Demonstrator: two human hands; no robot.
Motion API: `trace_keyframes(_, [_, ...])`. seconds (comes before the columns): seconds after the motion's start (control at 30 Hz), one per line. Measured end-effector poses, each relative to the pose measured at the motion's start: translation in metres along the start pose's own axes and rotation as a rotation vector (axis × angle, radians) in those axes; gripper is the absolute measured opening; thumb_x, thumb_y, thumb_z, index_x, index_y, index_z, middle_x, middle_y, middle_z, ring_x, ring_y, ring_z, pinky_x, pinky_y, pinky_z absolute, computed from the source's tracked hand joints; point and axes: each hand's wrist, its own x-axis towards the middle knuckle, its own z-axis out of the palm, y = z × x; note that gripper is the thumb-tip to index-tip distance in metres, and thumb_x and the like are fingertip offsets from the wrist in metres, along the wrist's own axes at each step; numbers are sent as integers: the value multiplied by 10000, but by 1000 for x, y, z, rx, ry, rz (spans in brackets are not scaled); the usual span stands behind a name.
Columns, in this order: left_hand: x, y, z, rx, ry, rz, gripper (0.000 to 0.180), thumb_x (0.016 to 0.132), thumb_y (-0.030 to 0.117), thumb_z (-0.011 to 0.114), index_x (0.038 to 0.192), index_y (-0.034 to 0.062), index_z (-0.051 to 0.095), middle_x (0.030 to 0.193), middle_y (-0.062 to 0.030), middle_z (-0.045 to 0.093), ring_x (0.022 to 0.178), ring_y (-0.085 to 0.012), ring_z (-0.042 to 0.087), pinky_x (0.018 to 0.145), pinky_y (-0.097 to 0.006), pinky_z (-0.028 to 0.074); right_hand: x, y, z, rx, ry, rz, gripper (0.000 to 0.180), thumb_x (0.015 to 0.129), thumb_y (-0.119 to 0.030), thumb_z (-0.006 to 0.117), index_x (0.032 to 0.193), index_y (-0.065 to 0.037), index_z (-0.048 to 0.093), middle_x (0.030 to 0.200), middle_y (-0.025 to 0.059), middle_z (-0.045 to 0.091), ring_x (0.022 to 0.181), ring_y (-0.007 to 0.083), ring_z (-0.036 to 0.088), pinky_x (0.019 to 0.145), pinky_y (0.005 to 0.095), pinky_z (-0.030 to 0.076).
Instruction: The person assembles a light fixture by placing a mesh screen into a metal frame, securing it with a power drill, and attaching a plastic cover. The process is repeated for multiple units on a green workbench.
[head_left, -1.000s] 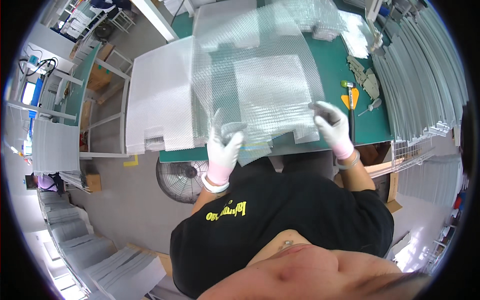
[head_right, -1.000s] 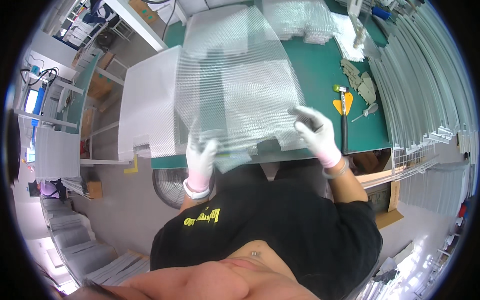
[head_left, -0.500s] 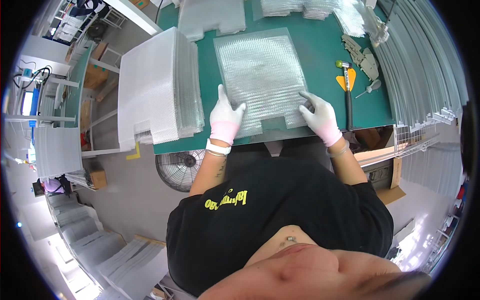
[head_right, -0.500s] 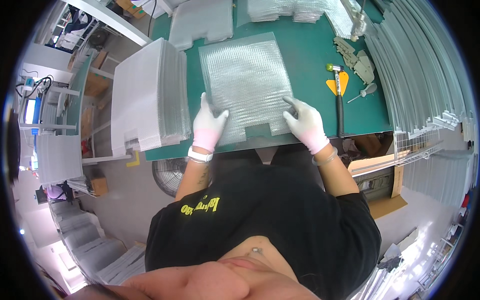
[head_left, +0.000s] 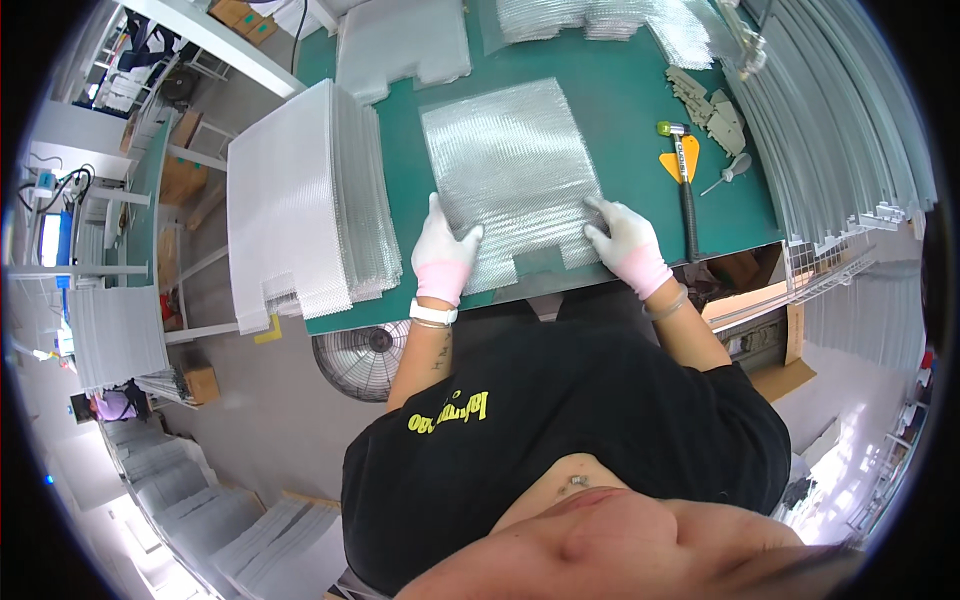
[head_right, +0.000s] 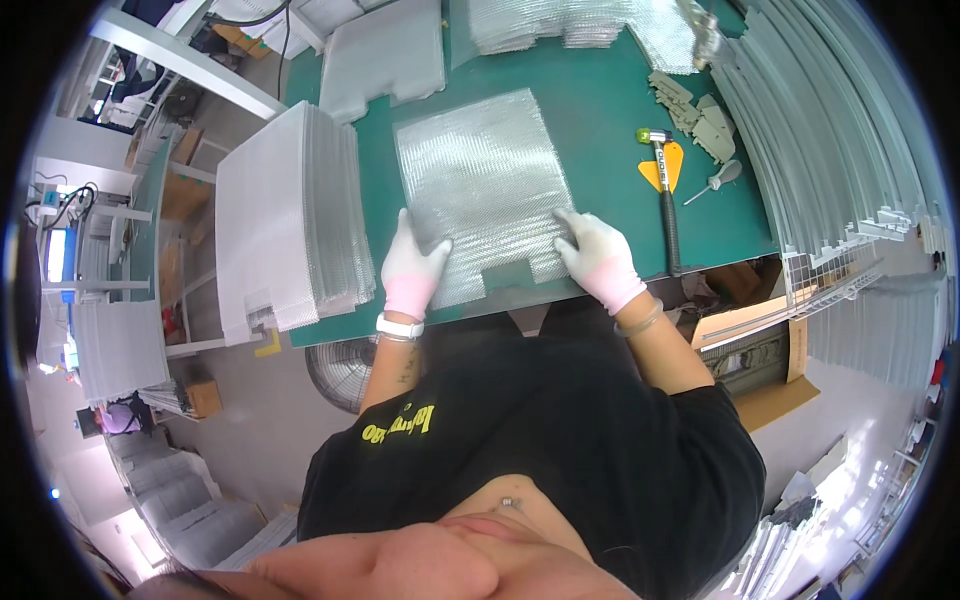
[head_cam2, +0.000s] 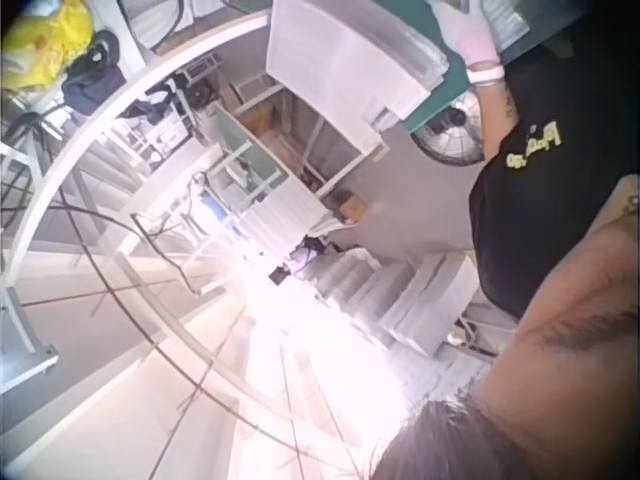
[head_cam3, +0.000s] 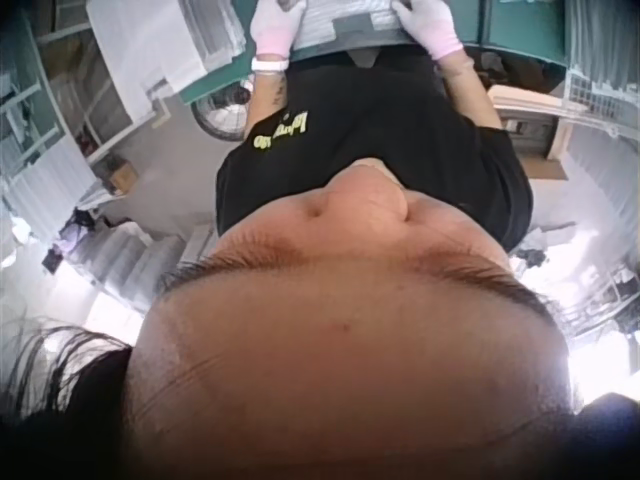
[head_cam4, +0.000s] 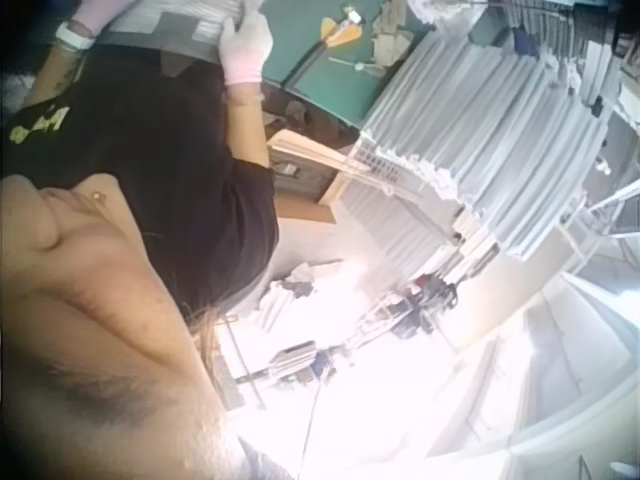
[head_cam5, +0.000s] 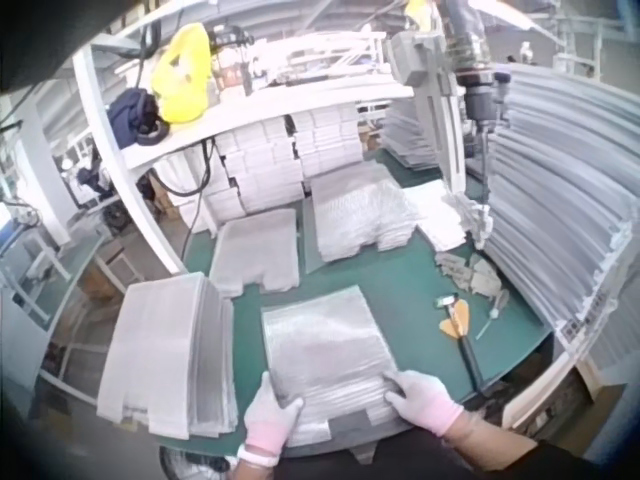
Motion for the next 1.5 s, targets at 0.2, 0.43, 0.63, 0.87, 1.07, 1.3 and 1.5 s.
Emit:
trace_keyframes(0.2, [1, 26, -20, 95, -29, -18, 799, 796, 324, 733, 1459, 38, 390, 1450, -232, 422, 1279, -411, 476, 1065, -459, 400, 14, -9, -23, -138, -222, 76, 362, 855, -289, 646, 1175, -122, 663, 984, 161, 671, 934, 346, 649, 842, 398, 524])
trace_keyframes(0.43, [12, -16, 4, 296, -22, 351, 604, 849, 387, 627, 1379, 112, 536, 1509, -150, 395, 1414, -437, 280, 1174, -580, 138, 183, 115, -100, -127, 251, 229, 381, 851, -354, 578, 1048, -43, 676, 1008, 227, 683, 987, 407, 640, 889, 452, 509])
trace_keyframes(0.63, [22, -1, -7, 226, 38, 372, 619, 823, 391, 665, 1358, 100, 550, 1523, -205, 327, 1411, -480, 233, 1168, -609, 103, 269, 282, -120, -490, 179, 531, 529, 819, -406, 654, 1207, -47, 663, 1230, 244, 635, 1161, 376, 615, 958, 441, 508])
trace_keyframes(0.87, [-22, 1, -36, 93, 229, 368, 763, 778, 377, 703, 1403, 28, 440, 1510, -278, 268, 1395, -527, 209, 1139, -634, 165, 299, 218, -159, -86, 422, 622, 716, 833, -441, 667, 1328, 50, 502, 1312, 297, 557, 1244, 438, 533, 1024, 473, 457])
trace_keyframes(1.07, [-29, 12, -47, -7, 241, 461, 738, 816, 412, 679, 1402, 31, 445, 1520, -269, 266, 1393, -527, 218, 1135, -630, 174, 322, 250, -180, 150, 546, 592, 907, 832, -595, 591, 1392, 89, 386, 1318, 355, 516, 1239, 452, 524, 1042, 471, 425])
trace_keyframes(1.3, [-35, 20, -39, -53, 227, 483, 690, 790, 330, 709, 1384, 65, 478, 1521, -251, 282, 1399, -500, 224, 1144, -607, 164, 309, 205, -185, 24, 555, 736, 1020, 732, -622, 708, 1400, 91, 415, 1346, 324, 525, 1267, 404, 529, 1076, 406, 411])
trace_keyframes(1.5, [-46, 15, -39, -105, 203, 447, 630, 784, 248, 698, 1350, 52, 506, 1515, -252, 294, 1403, -482, 239, 1152, -575, 190, 304, 188, -174, 312, 1036, 487, 1036, 739, -599, 725, 1415, 105, 377, 1367, 354, 486, 1305, 427, 479, 1105, 411, 373])
